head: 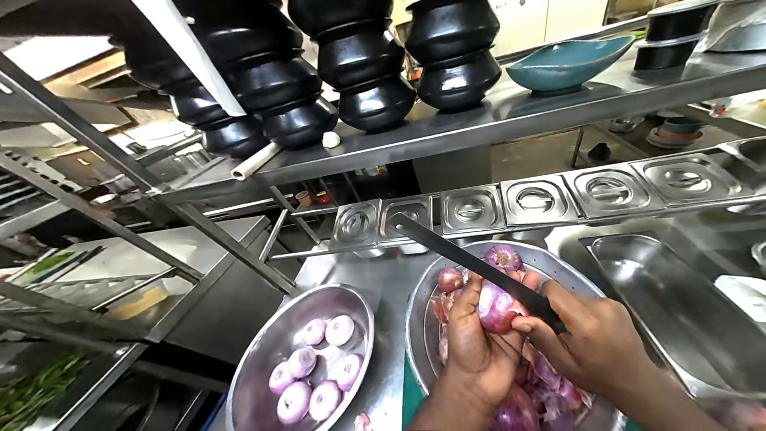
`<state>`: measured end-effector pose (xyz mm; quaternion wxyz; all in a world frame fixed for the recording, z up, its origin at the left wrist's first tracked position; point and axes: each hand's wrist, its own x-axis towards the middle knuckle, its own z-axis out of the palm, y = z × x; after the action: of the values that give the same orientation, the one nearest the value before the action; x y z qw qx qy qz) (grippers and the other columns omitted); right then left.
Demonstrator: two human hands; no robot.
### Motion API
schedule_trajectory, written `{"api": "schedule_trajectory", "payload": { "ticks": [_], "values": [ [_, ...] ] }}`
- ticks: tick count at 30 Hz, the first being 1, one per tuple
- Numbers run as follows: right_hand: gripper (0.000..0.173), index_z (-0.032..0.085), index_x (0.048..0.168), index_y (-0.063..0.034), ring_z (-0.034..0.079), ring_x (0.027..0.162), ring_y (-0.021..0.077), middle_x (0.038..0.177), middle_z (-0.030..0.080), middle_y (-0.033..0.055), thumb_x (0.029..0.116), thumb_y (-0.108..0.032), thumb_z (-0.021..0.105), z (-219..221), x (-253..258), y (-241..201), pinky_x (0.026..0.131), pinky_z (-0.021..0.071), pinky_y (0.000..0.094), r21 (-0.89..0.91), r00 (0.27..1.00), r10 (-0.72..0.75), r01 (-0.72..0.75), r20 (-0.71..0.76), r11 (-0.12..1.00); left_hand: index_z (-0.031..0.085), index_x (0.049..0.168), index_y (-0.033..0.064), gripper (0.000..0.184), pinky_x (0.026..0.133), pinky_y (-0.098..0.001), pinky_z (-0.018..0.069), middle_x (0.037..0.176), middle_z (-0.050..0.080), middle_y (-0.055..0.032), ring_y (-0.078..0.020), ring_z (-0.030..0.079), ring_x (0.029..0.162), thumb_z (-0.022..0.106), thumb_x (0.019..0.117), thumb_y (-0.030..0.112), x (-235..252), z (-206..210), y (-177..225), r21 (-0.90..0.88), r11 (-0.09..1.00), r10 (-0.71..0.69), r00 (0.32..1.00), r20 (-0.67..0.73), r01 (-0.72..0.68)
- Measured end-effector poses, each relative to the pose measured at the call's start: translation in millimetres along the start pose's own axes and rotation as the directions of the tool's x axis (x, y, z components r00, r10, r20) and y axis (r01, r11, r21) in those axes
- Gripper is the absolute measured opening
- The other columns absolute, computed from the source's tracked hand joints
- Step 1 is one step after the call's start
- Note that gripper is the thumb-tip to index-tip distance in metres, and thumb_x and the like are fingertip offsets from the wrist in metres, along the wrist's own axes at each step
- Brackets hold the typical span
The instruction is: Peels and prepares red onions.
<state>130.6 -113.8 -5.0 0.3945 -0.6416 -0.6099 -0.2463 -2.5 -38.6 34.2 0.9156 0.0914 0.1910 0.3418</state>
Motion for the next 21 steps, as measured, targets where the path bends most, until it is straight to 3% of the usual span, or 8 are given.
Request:
{"api": "schedule_trajectory", "payload": {
  "ticks": [4,7,9,11,13,14,17,21],
  "values": [
    [0.06,0.053,0.074,-0.0135,0.045,0.041,0.0134,0.051,0.042,-0.0011,0.1061,-0.06,0.034,-2,-7,-3,0.036,0.0327,0.0318,0.026,0.998,-0.056,0.056,-0.018,0.998,0.06,0.115,0.0023,0.048,0.078,-0.0418,0.0621,0.105,0.069,-0.0209,-0.0311,0.073,0.094,0.035,0.1092,0.043,2,1,0,0.036,0.998,0.059,0.998,-0.035,-0.057],
    [0.058,0.05,0.075,-0.0153,0.043,0.041,0.0121,0.052,0.041,-0.0016,0.1052,-0.062,0.035,-4,-13,-5,0.037,0.031,0.0301,0.055,0.995,-0.101,0.101,-0.008,0.993,0.057,0.126,0.0016,0.049,0.093,-0.0494,0.0572,0.119,0.065,-0.0253,-0.0381,0.068,0.107,0.036,0.109,0.042,8,-9,4,0.011,0.997,0.074,0.996,0.044,-0.074],
    [0.062,0.05,0.075,-0.015,0.043,0.041,0.011,0.051,0.041,-0.0016,0.1019,-0.069,0.036,-7,-15,-1,0.036,0.0312,0.0298,0.082,0.998,-0.063,0.063,-0.006,0.995,0.057,0.13,0.0017,0.045,0.1,-0.0534,0.051,0.123,0.062,-0.0245,-0.0387,0.063,0.113,0.033,0.1077,0.034,11,-16,6,-0.014,0.996,0.092,0.982,0.165,-0.091],
    [0.065,0.053,0.078,-0.014,0.044,0.042,0.0105,0.053,0.043,-0.0013,0.0982,-0.075,0.04,-12,-15,6,0.037,0.0336,0.0305,0.108,1.0,0.015,-0.016,0.01,0.994,0.055,0.135,0.003,0.041,0.099,-0.051,0.0514,0.123,0.062,-0.0222,-0.0348,0.064,0.111,0.032,0.1053,0.02,11,-20,9,0.058,0.992,0.093,0.957,0.275,-0.113],
    [0.065,0.054,0.078,-0.0141,0.044,0.043,0.0095,0.052,0.043,-0.0026,0.0959,-0.076,0.044,-18,-13,13,0.038,0.0349,0.0312,0.124,0.995,0.093,-0.097,0.036,0.988,0.053,0.14,0.0073,0.042,0.102,-0.0493,0.05,0.131,0.06,-0.0209,-0.0315,0.063,0.115,0.043,0.0996,0.006,13,-28,13,0.176,0.975,0.057,0.918,0.394,-0.136],
    [0.064,0.054,0.078,-0.0153,0.043,0.043,0.0076,0.053,0.042,-0.0044,0.0945,-0.077,0.046,-20,-11,16,0.038,0.0345,0.0298,0.136,0.991,0.121,-0.127,0.052,0.982,0.053,0.143,0.0093,0.043,0.103,-0.0492,0.0499,0.135,0.059,-0.0213,-0.0315,0.062,0.117,0.051,0.1004,0.007,14,-32,14,0.221,0.965,0.032,0.897,0.44,-0.143],
    [0.06,0.054,0.079,-0.0191,0.043,0.045,0.0024,0.054,0.043,-0.009,0.0911,-0.078,0.052,-28,-10,18,0.039,0.0348,0.0261,0.178,0.986,0.137,-0.153,0.099,0.972,0.06,0.138,0.0137,0.049,0.095,-0.0444,0.0577,0.121,0.067,-0.0184,-0.0276,0.07,0.106,0.074,0.0937,0.03,12,-37,9,0.27,0.951,0.015,0.89,0.456,-0.154],
    [0.06,0.053,0.077,-0.0199,0.041,0.044,0.002,0.054,0.042,-0.0093,0.0883,-0.079,0.056,-35,-6,10,0.039,0.0335,0.0253,0.228,0.986,0.072,-0.106,0.153,0.968,0.065,0.126,0.0118,0.063,0.084,-0.0348,0.0602,0.106,0.072,-0.0107,-0.0175,0.072,0.093,0.08,0.081,0.053,12,-40,3,0.349,0.91,0.055,0.898,0.436,-0.225]
  ]
}}
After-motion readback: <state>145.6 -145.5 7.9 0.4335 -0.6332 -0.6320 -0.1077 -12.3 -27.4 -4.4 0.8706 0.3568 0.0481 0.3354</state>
